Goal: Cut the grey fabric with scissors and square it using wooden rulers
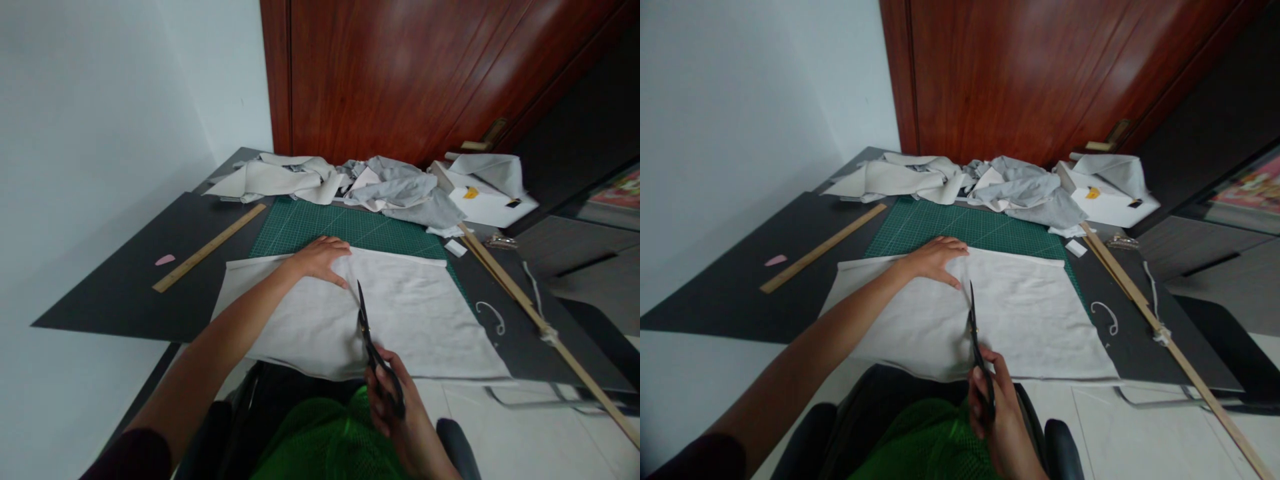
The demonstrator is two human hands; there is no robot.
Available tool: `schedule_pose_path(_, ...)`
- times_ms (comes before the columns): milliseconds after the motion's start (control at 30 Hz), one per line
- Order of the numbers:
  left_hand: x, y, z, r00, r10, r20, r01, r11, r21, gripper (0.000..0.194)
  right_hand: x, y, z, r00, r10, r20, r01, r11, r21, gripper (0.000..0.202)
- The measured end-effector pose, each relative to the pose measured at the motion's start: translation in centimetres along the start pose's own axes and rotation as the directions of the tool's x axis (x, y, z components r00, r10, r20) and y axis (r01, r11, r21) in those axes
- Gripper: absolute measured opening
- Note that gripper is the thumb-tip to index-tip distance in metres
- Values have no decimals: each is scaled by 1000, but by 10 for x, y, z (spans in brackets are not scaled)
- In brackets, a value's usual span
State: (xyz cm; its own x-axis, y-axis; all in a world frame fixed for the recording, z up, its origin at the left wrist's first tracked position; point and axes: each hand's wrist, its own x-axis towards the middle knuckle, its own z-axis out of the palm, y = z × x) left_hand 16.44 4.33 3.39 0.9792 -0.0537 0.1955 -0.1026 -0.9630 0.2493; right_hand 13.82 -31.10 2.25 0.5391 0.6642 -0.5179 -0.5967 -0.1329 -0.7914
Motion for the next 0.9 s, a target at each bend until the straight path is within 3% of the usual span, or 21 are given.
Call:
schedule_pose_path(133,-1,-1,1,1000,4,-4,-4,1000,6,78,1,4,-3,1000,-22,-6,22,1000,-8,70)
schedule_pose_path(400,-3,0,0,999,25,-25,-25,1000,-6,54,2,8,-3,999,-50,0,50,999,3,72)
schedule_pose_path(900,-3,-2,2,999,24,-30,-24,1000,-11,44,2,11,-6,998,-47,51,48,999,-14,75)
